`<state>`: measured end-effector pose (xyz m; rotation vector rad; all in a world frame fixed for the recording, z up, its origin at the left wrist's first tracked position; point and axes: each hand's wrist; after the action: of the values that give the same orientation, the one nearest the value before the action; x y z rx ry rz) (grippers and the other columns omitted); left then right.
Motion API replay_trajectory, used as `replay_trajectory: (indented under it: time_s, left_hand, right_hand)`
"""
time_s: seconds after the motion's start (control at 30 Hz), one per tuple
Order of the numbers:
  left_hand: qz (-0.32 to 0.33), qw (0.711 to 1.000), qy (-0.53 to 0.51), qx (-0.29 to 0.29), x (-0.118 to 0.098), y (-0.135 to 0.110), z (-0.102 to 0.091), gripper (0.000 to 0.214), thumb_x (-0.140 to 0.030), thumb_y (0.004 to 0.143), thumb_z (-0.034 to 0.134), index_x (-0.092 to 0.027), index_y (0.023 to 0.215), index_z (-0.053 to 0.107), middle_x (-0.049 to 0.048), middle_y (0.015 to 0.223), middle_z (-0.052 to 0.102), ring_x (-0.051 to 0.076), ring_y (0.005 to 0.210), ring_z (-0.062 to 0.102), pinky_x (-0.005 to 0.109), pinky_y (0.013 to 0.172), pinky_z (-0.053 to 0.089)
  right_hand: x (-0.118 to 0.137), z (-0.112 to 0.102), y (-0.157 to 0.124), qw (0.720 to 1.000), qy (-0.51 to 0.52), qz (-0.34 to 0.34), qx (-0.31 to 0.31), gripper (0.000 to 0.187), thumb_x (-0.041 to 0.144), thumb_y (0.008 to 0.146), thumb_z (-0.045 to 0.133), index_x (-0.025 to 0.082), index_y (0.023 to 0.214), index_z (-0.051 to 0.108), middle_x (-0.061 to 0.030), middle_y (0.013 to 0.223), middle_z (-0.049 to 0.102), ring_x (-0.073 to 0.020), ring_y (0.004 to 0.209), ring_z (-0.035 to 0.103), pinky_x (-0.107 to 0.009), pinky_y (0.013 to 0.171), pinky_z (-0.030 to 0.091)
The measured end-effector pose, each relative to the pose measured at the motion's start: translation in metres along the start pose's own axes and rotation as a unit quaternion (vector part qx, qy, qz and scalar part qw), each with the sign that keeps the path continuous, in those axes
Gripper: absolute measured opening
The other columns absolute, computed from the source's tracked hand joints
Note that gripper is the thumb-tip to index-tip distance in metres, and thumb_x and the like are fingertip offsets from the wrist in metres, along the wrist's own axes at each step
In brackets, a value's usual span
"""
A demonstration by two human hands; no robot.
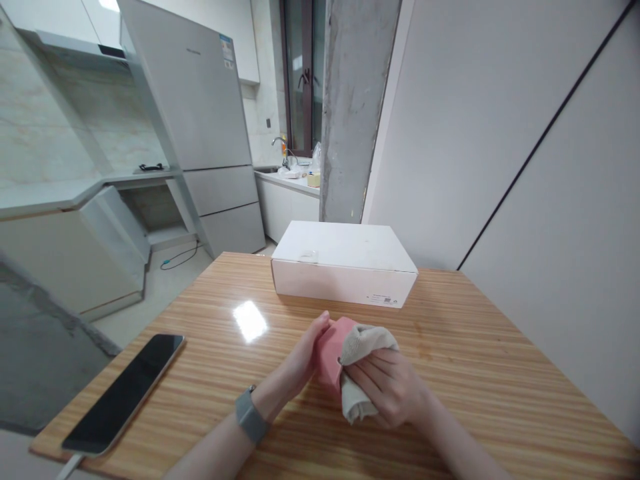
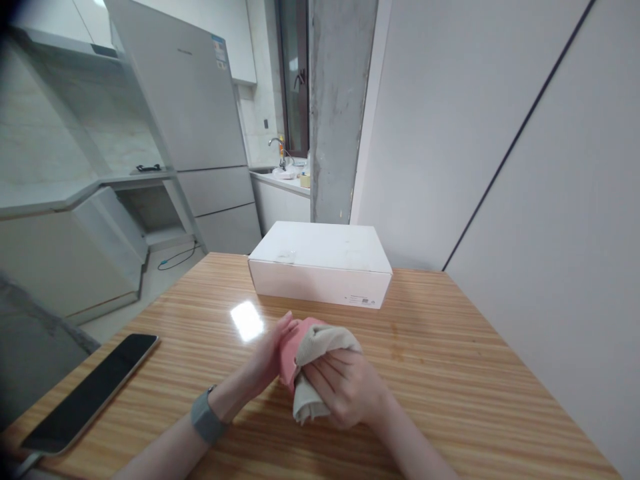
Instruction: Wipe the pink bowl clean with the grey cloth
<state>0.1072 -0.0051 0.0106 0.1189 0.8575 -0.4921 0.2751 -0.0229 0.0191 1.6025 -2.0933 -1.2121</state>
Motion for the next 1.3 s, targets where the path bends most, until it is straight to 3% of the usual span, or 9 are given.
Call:
replay_trajectory:
  time_s: [0.1, 0.23, 0.4, 0.67, 0.73, 0.9, 1.03, 1.13, 1.3]
  left_hand:
    - [-0.041, 0.999, -0.009, 0.006, -0.003, -0.002, -0.002, 0.051, -0.056, 0.083, 0.055, -0.007, 0.09, 0.071, 0.011, 0.085, 0.073, 0.024, 0.086, 0.065, 0.033, 0.088, 0.043]
    - [-0.071, 0.997, 0.027, 0.018, -0.005, -0.004, -0.006, 0.045, -0.049, 0.084, 0.06, -0.007, 0.093, 0.071, 0.0117, 0.093, 0.074, 0.024, 0.097, 0.064, 0.035, 0.097, 0.038]
    - [-0.051, 0.993, 0.111, 0.001, -0.008, -0.002, -0.008, 0.048, -0.049, 0.086, 0.057, -0.009, 0.11, 0.068, 0.01, 0.116, 0.069, 0.026, 0.118, 0.055, 0.038, 0.107, 0.032]
    - [0.026, 0.973, 0.227, -0.037, -0.008, -0.001, -0.008, 0.05, -0.051, 0.09, 0.048, -0.011, 0.109, 0.069, 0.0093, 0.118, 0.068, 0.027, 0.119, 0.054, 0.039, 0.11, 0.029]
    - [0.036, 0.979, 0.196, -0.038, -0.005, -0.001, -0.007, 0.05, -0.05, 0.09, 0.048, -0.009, 0.111, 0.068, 0.0116, 0.119, 0.067, 0.027, 0.12, 0.054, 0.039, 0.109, 0.03]
    - [0.049, 0.999, -0.007, -0.002, 0.003, 0.004, 0.005, 0.048, -0.043, 0.09, 0.05, -0.008, 0.12, 0.063, 0.013, 0.125, 0.063, 0.026, 0.122, 0.052, 0.036, 0.105, 0.034]
    - [0.002, 0.999, -0.036, 0.027, 0.001, 0.004, 0.008, 0.05, -0.047, 0.087, 0.05, -0.007, 0.108, 0.069, 0.0135, 0.106, 0.071, 0.026, 0.108, 0.06, 0.033, 0.095, 0.04]
    - [-0.02, 0.999, 0.05, -0.004, -0.006, 0.001, 0.003, 0.057, -0.057, 0.086, 0.048, -0.006, 0.098, 0.072, 0.0129, 0.091, 0.073, 0.024, 0.092, 0.063, 0.032, 0.086, 0.042]
    - [0.027, 0.975, 0.212, -0.068, -0.014, -0.002, -0.004, 0.043, -0.051, 0.08, 0.063, -0.009, 0.075, 0.072, 0.0045, 0.07, 0.068, 0.014, 0.066, 0.055, 0.023, 0.061, 0.037]
  right_hand:
    - [0.006, 0.0, 0.005, 1.0, 0.014, -0.013, 0.01, 0.039, 0.011, 0.093, 0.029, 0.004, 0.092, 0.068, -0.0113, 0.069, 0.072, -0.0188, 0.057, 0.062, -0.031, 0.062, 0.051]
    - [0.006, -0.002, 0.005, 1.0, 0.017, -0.011, 0.016, 0.04, 0.01, 0.093, 0.028, 0.004, 0.087, 0.068, -0.0101, 0.064, 0.069, -0.0183, 0.052, 0.058, -0.031, 0.054, 0.049]
    - [0.001, -0.002, 0.002, 1.0, 0.024, 0.01, 0.013, 0.04, 0.016, 0.093, 0.029, 0.004, 0.091, 0.068, -0.0128, 0.071, 0.072, -0.0211, 0.06, 0.063, -0.034, 0.065, 0.053]
    - [0.005, 0.002, -0.001, 0.998, 0.001, 0.045, 0.031, 0.035, 0.018, 0.09, 0.036, 0.004, 0.095, 0.067, -0.0144, 0.079, 0.074, -0.0239, 0.07, 0.066, -0.037, 0.075, 0.053]
    - [0.005, 0.002, 0.0, 0.997, -0.013, 0.069, 0.029, 0.038, 0.022, 0.091, 0.034, 0.005, 0.098, 0.066, -0.0154, 0.082, 0.074, -0.0251, 0.073, 0.067, -0.038, 0.075, 0.053]
    - [-0.005, -0.001, -0.002, 0.987, -0.067, 0.141, 0.021, 0.041, 0.026, 0.091, 0.03, 0.005, 0.103, 0.064, -0.0189, 0.094, 0.074, -0.0274, 0.085, 0.069, -0.041, 0.08, 0.052]
    - [-0.006, 0.001, -0.009, 0.995, -0.054, 0.088, 0.006, 0.044, 0.029, 0.092, 0.03, 0.005, 0.104, 0.064, -0.018, 0.09, 0.074, -0.0258, 0.083, 0.069, -0.038, 0.076, 0.053]
    - [0.001, 0.009, -0.011, 0.998, -0.03, 0.051, 0.017, 0.04, 0.024, 0.09, 0.033, 0.004, 0.104, 0.065, -0.017, 0.087, 0.075, -0.0245, 0.079, 0.07, -0.037, 0.077, 0.053]
    - [0.003, 0.018, -0.006, 0.999, -0.001, 0.042, 0.023, 0.039, 0.024, 0.09, 0.035, 0.003, 0.101, 0.066, -0.0167, 0.086, 0.075, -0.0249, 0.079, 0.069, -0.037, 0.081, 0.053]
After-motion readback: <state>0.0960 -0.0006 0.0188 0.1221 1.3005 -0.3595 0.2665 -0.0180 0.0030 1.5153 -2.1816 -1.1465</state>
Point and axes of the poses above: each hand's wrist, its own y-axis towards the middle knuckle, its own z-axis out of the palm, x = y × z
